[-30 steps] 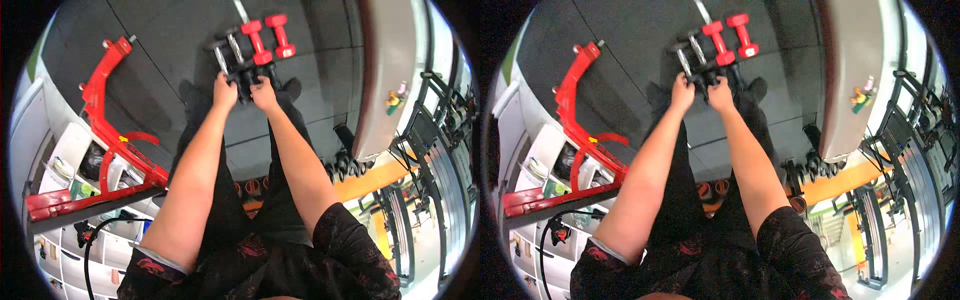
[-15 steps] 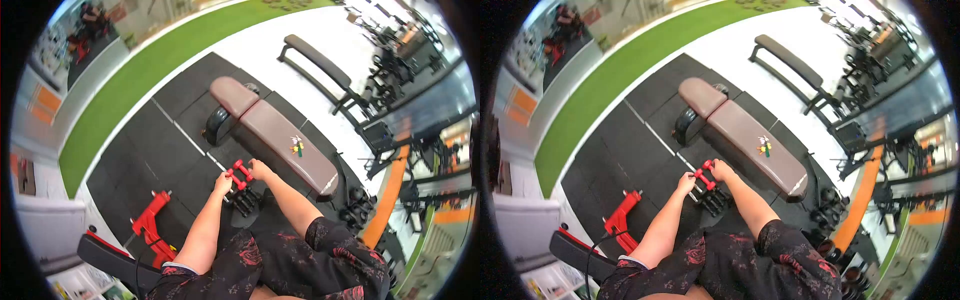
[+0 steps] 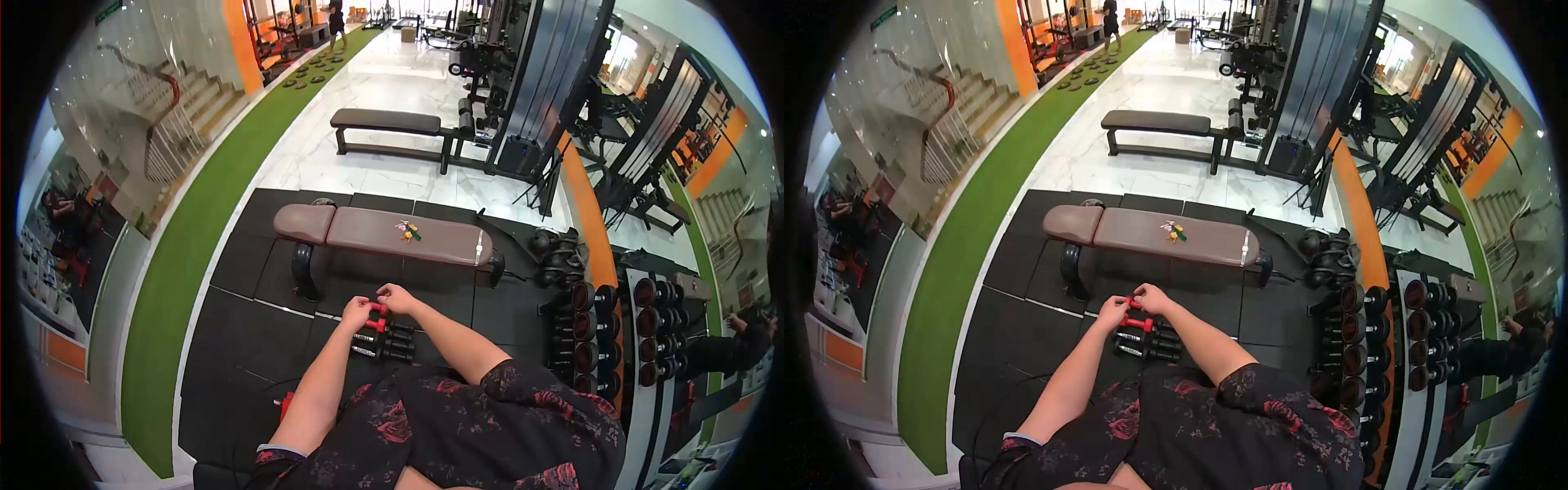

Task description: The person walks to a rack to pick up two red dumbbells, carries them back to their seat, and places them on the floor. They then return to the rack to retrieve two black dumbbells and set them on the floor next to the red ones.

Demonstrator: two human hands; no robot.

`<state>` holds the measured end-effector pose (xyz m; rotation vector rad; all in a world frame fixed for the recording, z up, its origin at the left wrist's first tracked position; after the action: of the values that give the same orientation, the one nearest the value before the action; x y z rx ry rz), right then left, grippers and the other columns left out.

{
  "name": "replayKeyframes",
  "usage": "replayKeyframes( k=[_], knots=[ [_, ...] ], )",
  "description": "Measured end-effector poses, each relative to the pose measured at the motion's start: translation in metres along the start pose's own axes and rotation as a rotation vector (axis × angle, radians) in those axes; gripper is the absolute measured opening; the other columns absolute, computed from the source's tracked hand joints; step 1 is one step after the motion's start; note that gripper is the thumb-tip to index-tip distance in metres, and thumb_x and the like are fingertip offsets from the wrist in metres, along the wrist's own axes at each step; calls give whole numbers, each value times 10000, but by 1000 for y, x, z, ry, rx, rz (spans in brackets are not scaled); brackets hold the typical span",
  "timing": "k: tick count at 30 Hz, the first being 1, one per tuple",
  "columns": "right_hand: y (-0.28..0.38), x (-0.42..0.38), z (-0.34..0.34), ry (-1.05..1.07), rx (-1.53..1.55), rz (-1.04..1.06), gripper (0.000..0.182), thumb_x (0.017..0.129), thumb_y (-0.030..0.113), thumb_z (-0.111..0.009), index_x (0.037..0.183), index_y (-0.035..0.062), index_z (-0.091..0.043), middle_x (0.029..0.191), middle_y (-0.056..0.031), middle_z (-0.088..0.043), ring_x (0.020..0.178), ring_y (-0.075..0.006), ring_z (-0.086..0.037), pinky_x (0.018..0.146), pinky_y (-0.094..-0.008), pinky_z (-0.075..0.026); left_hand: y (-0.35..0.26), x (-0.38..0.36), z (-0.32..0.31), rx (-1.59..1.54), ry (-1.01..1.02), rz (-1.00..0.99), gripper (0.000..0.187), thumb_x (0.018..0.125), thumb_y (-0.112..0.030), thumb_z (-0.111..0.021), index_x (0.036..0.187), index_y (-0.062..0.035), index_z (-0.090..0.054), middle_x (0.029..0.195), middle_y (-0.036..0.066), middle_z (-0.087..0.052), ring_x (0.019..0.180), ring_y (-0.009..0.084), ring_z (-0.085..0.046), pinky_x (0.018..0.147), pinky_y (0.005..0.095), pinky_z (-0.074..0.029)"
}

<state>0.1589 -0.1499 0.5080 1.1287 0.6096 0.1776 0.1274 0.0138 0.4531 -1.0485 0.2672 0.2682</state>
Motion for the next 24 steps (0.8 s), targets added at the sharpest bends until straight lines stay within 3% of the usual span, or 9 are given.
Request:
replayKeyframes(
  k=[2,3,4,9,12,13,16,20,24],
  knots=[
    [-8,-23,20,-29,-16,77,372,943,201,-687,1256,12,-621,1028,-127,-711,778,-200,-718,627,-345,-567,-39,-42,-18,-252,37,36,386,901,-151,-653,1255,3,-637,1044,140,-724,931,234,-718,794,371,-588],
    [-6,-32,27,-24,20,-14,372,947,208,-683,1266,28,-618,1029,-121,-711,782,-199,-721,624,-346,-564,-39,-38,-23,-245,28,-8,400,911,-138,-645,1282,9,-614,1018,128,-716,830,204,-710,708,345,-584],
    [-15,-46,37,-15,56,-100,372,951,214,-679,1275,43,-616,1030,-116,-710,785,-197,-724,622,-347,-561,-46,-49,-31,-242,16,-10,400,911,-138,-645,1282,9,-614,1018,128,-716,830,204,-710,708,345,-584],
    [-33,-130,90,-16,87,-57,489,972,233,-668,1401,71,-498,1108,-117,-678,833,-188,-727,588,-346,-552,-66,-73,-109,-211,-29,61,487,868,-126,-677,1323,11,-572,1001,136,-709,752,202,-695,658,347,-565],
    [-63,-180,131,-2,118,-57,530,980,231,-665,1437,76,-445,1125,-123,-663,812,-182,-719,585,-349,-548,-119,-113,-165,-243,16,125,555,848,-141,-699,1355,11,-534,986,139,-711,748,203,-697,642,350,-557],
    [-74,-196,149,-15,113,-52,519,979,227,-667,1428,75,-457,1120,-126,-665,806,-180,-715,597,-349,-550,-125,-108,-192,-159,89,91,539,930,-137,-637,1422,-29,-444,1038,114,-717,777,192,-708,579,320,-538],
    [-109,-230,199,-119,97,-21,474,971,208,-671,1387,59,-501,1057,-130,-683,800,-184,-712,603,-337,-551,-171,-119,-236,15,100,-92,533,856,-180,-702,1340,-15,-553,1007,153,-741,822,231,-731,734,374,-582],
    [-155,-280,239,-468,-144,270,416,958,145,-667,1338,36,-538,926,-109,-684,756,-186,-700,641,-340,-560,-193,-117,-290,204,232,-161,425,880,-253,-694,1241,-32,-656,1075,176,-747,1023,292,-719,929,390,-553],
    [-201,-340,240,-457,86,34,414,954,128,-661,1339,37,-537,931,-102,-683,752,-181,-692,689,-347,-568,-205,-131,-344,352,394,-216,415,857,-295,-707,1186,-43,-702,1084,172,-745,1039,305,-716,952,389,-547]
  ],
)
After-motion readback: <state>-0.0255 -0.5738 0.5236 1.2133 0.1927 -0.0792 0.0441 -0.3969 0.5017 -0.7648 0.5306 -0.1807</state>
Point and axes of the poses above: each hand's wrist, its own x-axis towards the middle knuckle, its own z-axis out of the back of the hand, y = z × x, the point moved 8 cm from there along x, towards the middle knuckle
